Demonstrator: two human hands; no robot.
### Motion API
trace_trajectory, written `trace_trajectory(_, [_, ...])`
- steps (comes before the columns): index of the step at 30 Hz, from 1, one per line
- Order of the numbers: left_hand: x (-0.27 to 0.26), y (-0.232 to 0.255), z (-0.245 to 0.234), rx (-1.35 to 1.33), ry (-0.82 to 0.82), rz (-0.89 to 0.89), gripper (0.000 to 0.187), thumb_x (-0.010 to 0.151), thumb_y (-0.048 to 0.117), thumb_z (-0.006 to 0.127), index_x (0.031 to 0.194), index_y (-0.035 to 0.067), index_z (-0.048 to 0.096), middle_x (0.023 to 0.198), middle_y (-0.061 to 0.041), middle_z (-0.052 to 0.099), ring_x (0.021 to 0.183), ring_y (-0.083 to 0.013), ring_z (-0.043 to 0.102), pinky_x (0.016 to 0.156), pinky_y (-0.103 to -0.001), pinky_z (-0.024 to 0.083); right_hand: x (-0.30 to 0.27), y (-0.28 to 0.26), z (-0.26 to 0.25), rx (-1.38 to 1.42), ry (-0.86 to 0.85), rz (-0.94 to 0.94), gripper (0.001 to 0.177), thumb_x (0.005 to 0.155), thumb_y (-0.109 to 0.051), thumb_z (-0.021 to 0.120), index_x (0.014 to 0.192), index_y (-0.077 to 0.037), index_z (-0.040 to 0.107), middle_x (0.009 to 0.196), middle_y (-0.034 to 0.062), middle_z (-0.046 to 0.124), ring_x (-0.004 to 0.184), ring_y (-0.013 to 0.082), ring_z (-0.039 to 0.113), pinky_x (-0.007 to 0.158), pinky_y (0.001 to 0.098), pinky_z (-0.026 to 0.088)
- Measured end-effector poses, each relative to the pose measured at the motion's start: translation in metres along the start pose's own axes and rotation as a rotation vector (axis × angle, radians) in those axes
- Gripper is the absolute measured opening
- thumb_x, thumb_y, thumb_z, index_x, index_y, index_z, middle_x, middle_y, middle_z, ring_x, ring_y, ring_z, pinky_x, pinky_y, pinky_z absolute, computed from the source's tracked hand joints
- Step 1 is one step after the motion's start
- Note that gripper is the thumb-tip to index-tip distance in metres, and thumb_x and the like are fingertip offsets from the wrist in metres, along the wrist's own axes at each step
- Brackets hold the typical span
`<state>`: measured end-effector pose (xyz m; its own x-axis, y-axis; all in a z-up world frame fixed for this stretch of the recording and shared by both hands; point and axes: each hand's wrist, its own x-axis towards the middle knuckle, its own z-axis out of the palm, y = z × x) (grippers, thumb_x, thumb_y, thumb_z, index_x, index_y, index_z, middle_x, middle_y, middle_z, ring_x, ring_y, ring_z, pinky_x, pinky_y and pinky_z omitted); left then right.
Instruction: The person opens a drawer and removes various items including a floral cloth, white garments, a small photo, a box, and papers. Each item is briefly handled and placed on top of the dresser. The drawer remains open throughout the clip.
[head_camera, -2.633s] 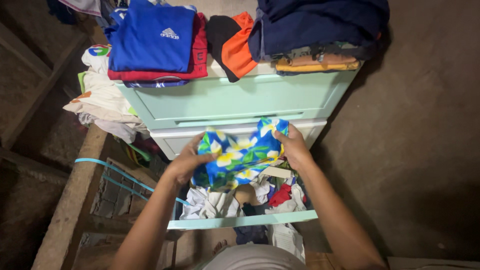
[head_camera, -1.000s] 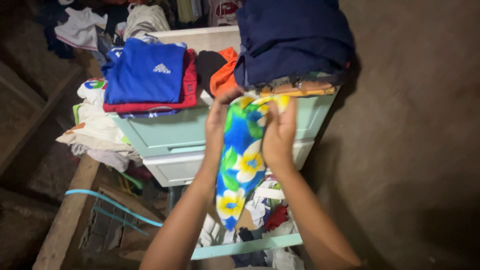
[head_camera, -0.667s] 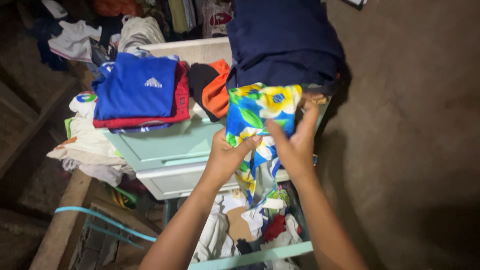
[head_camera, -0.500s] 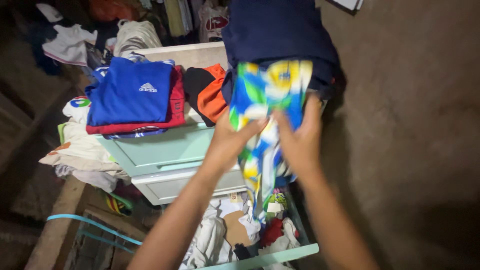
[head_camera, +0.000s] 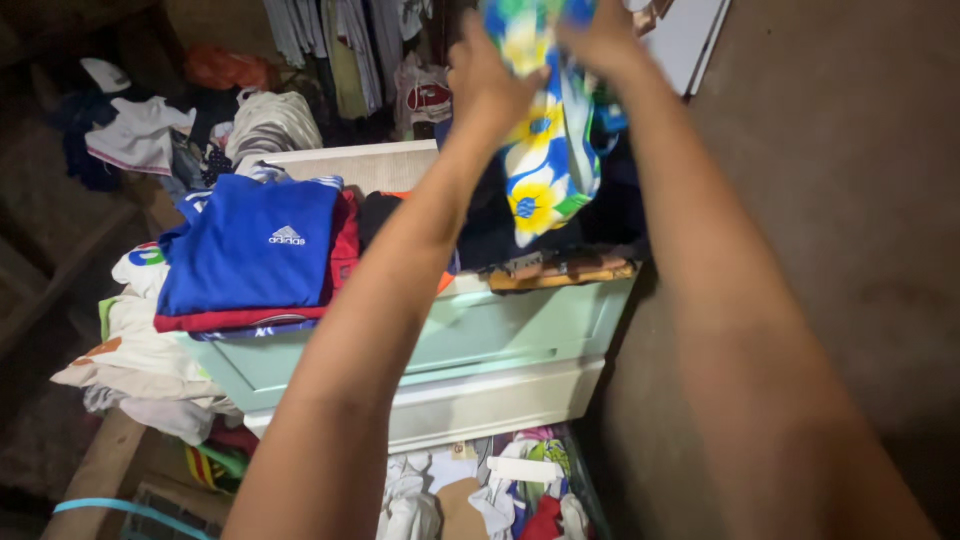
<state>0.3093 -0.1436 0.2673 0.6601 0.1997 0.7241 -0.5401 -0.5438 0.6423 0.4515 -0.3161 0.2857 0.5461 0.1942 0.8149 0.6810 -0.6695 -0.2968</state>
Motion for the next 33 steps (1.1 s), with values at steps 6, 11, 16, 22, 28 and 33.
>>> trace_trajectory(6, [-0.028, -0.035, 0.027, 0.395, -0.381, -0.052, 0.075, 0.097, 0.055, 0.048, 0.160, 0.023, 0.024, 0.168, -0.018, 0.016, 0.150, -0.0455, 0.023, 0.118, -0.062, 0.025, -0.030, 0.086, 0.048, -0.105, -0.098, 0.004, 0.033, 0.113, -0.031, 0.052, 0.129, -0.004, 0.063, 0.126, 0.0151, 0.070, 0.115, 0.0282, 0.065, 0.102, 0.0368, 0.051])
trace_trajectory(11, [-0.031, -0.042, 0.039, 0.451, -0.382, -0.069, 0.076, 0.099, 0.057, 0.045, 0.161, 0.018, 0.025, 0.167, -0.022, 0.019, 0.153, -0.0447, 0.020, 0.119, -0.065, 0.022, -0.032, 0.119, 0.074, 0.107, -0.430, -0.002, 0.040, 0.114, -0.037, 0.047, 0.128, -0.006, 0.067, 0.128, 0.0166, 0.071, 0.117, 0.0318, 0.064, 0.103, 0.0382, 0.049])
trace_trajectory(16, [-0.038, -0.049, 0.045, 0.520, -0.387, -0.044, 0.073, 0.100, 0.057, 0.044, 0.159, 0.017, 0.027, 0.166, -0.022, 0.021, 0.153, -0.0438, 0.019, 0.119, -0.064, 0.021, -0.046, 0.121, 0.087, 0.307, -0.441, 0.106, 0.041, 0.110, -0.038, 0.046, 0.129, -0.007, 0.064, 0.129, 0.0152, 0.070, 0.118, 0.0342, 0.065, 0.101, 0.0383, 0.048])
trace_trajectory(22, [-0.038, -0.036, 0.009, 0.291, -0.290, 0.015, 0.072, 0.102, 0.055, 0.040, 0.159, 0.012, 0.029, 0.163, -0.024, 0.025, 0.149, -0.0437, 0.027, 0.114, -0.064, 0.026, -0.067, 0.026, -0.009, -0.103, -0.074, -0.247, 0.035, 0.112, -0.035, 0.047, 0.122, -0.008, 0.067, 0.121, 0.0193, 0.068, 0.116, 0.0386, 0.061, 0.100, 0.0487, 0.044])
trace_trajectory(28, [-0.102, -0.014, -0.055, 0.182, -0.079, 0.367, 0.056, 0.114, 0.043, 0.043, 0.152, 0.003, 0.052, 0.161, -0.028, 0.039, 0.148, -0.0448, 0.040, 0.122, -0.053, 0.035, -0.142, -0.131, -0.096, 0.034, -0.149, 0.128, 0.033, 0.107, -0.036, 0.051, 0.115, -0.007, 0.064, 0.109, 0.0183, 0.064, 0.111, 0.0364, 0.062, 0.100, 0.0490, 0.044])
trace_trajectory(33, [-0.189, -0.014, -0.118, 0.307, -0.002, 0.588, 0.041, 0.110, 0.030, 0.056, 0.140, 0.000, 0.058, 0.151, -0.026, 0.048, 0.139, -0.0433, 0.048, 0.117, -0.050, 0.038, -0.227, -0.196, -0.107, -0.040, 0.190, -0.577, 0.019, 0.104, -0.011, 0.062, 0.119, 0.000, 0.067, 0.117, 0.0159, 0.064, 0.111, 0.0398, 0.058, 0.099, 0.0505, 0.042])
